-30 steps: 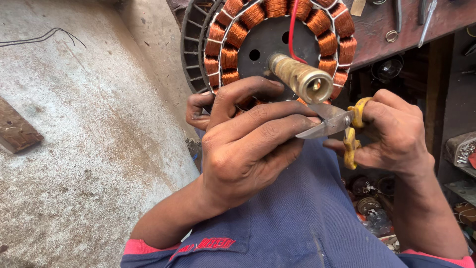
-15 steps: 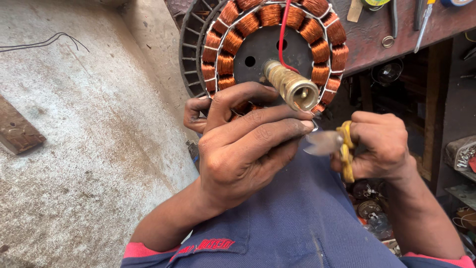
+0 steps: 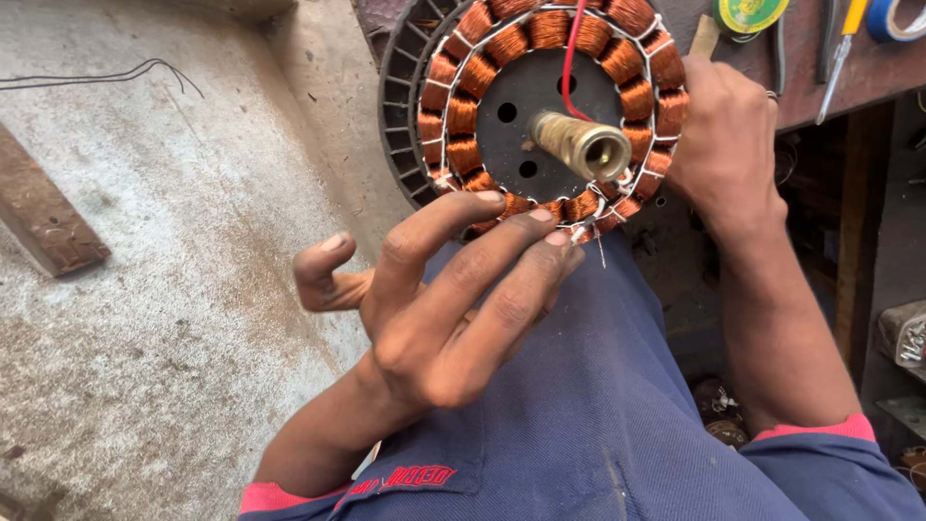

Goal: The person uses yellow-handled shears to cut and trim white tie wires securing copper windings on a motor stator. They repeatedly snip excess wire ends and adjust the stator's position while working.

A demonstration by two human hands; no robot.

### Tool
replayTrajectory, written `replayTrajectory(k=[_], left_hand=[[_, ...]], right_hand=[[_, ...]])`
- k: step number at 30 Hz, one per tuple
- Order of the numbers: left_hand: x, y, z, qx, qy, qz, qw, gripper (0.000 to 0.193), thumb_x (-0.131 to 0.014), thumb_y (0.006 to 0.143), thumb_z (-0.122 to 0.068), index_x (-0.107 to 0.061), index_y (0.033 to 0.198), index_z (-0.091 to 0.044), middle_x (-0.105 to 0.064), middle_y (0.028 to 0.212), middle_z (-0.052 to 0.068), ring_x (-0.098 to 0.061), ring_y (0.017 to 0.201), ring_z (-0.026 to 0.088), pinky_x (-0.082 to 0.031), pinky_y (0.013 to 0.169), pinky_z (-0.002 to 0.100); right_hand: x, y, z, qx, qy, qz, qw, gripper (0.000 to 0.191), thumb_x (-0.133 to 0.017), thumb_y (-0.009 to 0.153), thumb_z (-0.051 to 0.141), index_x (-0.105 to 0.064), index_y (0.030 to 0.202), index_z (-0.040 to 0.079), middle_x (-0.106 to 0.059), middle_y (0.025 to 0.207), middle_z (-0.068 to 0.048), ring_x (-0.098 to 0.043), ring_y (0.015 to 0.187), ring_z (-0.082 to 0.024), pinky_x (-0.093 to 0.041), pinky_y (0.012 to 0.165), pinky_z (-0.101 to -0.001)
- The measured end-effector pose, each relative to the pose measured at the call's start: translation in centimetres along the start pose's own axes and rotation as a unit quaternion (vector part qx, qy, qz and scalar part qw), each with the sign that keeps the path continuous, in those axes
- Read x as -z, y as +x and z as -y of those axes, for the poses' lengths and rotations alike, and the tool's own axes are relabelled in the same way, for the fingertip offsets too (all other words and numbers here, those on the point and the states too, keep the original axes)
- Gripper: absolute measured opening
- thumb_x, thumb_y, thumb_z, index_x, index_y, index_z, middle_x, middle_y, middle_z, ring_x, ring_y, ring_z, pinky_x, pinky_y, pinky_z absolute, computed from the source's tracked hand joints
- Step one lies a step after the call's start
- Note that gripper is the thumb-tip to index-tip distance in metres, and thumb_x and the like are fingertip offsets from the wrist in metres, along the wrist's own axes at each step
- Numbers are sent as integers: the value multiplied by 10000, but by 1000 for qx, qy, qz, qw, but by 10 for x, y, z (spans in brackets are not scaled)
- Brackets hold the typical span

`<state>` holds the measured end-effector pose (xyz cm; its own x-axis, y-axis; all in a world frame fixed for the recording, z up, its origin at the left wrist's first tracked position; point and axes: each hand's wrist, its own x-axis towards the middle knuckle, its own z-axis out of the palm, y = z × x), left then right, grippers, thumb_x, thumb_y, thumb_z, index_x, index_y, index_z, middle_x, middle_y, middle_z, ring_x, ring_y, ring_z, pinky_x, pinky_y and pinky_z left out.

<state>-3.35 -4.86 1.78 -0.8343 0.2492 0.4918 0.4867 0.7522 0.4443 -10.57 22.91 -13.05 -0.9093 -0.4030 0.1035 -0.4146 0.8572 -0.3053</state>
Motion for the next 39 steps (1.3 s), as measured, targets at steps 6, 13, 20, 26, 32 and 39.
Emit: replayTrajectory(k=[6, 13, 20, 26, 32, 39], left_hand=[[-11, 1, 4, 64, -170, 7, 983, 268, -911, 862, -124, -749, 1067, -65, -730, 1120, 46, -626, 1112, 301, -541, 985, 375], [-12, 2, 4, 35, -183, 12, 982, 261, -858, 845, -38, -745, 1081, -46, -729, 1142, 63, -630, 1097, 326, -552, 973, 378], [-13, 9, 7, 16, -199, 16, 980, 255, -844, 890, -22, -722, 1114, -31, -735, 1163, 68, -652, 1089, 291, -542, 951, 344], [-17, 17, 3, -3, -154, 15, 988, 261, -821, 846, -85, -738, 1093, -76, -728, 1051, 26, -639, 980, 236, -466, 825, 366], [-25, 19, 3, 13, -188, 24, 982, 253, -842, 910, -45, -705, 1122, -57, -707, 1091, 60, -630, 1063, 263, -520, 901, 346], [-28, 18, 2, 21, -199, 17, 980, 259, -847, 891, -27, -701, 1104, -44, -702, 1057, 82, -642, 1059, 288, -535, 934, 364]], right_hand=[[65, -1, 32, -33, 129, -55, 990, 201, -767, 1019, 16, -668, 1190, -25, -663, 1100, -161, -688, 943, -238, -555, 827, -319], [128, -12, 99, 46, 232, -57, 970, 268, -838, 904, 60, -664, 1062, -68, -642, 971, -191, -657, 791, -230, -511, 650, -270], [134, 8, 118, 35, 270, -26, 962, 178, -806, 924, 49, -705, 991, -82, -693, 906, -185, -702, 751, -212, -542, 630, -252], [127, -5, 104, 25, 308, -38, 950, 183, -791, 975, 76, -703, 1063, -58, -700, 920, -167, -710, 781, -196, -558, 667, -242], [120, -9, 95, 34, 297, -64, 952, 182, -799, 920, 51, -688, 1013, -59, -686, 900, -173, -693, 752, -198, -543, 603, -239], [119, -10, 95, 98, 238, -100, 961, 269, -829, 905, -5, -647, 1098, -46, -649, 1001, -189, -694, 795, -228, -566, 647, -279]])
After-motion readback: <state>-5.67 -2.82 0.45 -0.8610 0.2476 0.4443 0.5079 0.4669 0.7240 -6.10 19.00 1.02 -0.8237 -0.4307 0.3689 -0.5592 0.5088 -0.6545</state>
